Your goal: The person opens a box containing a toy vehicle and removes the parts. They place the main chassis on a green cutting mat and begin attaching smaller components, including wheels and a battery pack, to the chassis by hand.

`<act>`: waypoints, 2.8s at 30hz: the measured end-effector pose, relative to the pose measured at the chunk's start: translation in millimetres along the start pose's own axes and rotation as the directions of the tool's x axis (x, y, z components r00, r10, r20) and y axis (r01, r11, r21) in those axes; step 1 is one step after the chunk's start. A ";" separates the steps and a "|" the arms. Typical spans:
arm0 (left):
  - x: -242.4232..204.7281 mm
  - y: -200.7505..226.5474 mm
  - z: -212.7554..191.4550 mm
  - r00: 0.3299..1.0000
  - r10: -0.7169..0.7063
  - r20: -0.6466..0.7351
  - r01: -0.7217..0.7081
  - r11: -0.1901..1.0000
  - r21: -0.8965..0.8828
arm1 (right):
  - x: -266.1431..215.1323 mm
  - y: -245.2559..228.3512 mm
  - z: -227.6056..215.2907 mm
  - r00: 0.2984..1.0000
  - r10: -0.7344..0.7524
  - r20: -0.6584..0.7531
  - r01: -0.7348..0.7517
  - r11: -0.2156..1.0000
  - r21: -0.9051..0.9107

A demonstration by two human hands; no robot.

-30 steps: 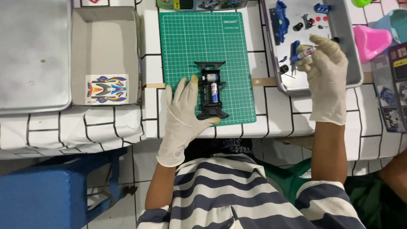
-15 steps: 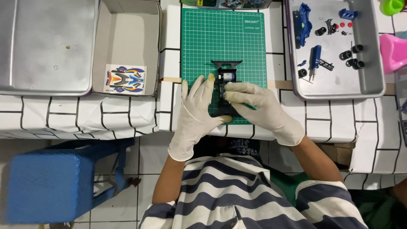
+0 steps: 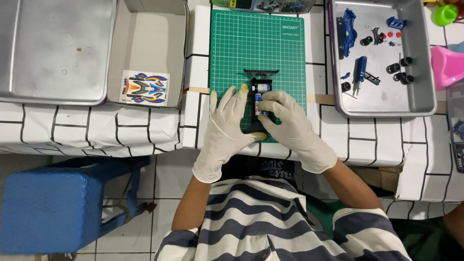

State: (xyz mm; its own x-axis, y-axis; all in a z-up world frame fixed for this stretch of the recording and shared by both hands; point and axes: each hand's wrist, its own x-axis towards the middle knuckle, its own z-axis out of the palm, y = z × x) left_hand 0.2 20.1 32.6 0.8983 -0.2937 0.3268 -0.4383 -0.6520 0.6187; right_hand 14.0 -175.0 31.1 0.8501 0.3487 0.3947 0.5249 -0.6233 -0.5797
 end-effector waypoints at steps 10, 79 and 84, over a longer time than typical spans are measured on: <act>-0.8 -3.6 0.8 0.992 -0.068 -0.109 0.042 0.973 -0.228 | 27.9 -40.8 -30.7 0.883 0.453 0.124 -0.419 0.879 -0.229; 59.6 -10.4 -26.9 0.789 -0.355 0.501 0.611 0.536 -0.583 | 18.8 -29.8 -5.8 0.955 0.185 -0.232 -0.108 0.945 0.309; 46.9 -18.5 -15.5 0.845 -0.267 0.463 0.533 0.490 -0.689 | 17.3 -36.1 -2.9 0.964 0.122 -0.236 -0.048 0.954 0.297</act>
State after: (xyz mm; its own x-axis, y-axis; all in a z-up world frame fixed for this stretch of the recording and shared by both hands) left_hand 49.9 29.2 47.5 0.8906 -0.3977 -0.2205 0.2427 0.0057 0.9701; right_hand 9.6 -148.5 60.9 0.8732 0.0946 0.4780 0.4726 -0.4038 -0.7834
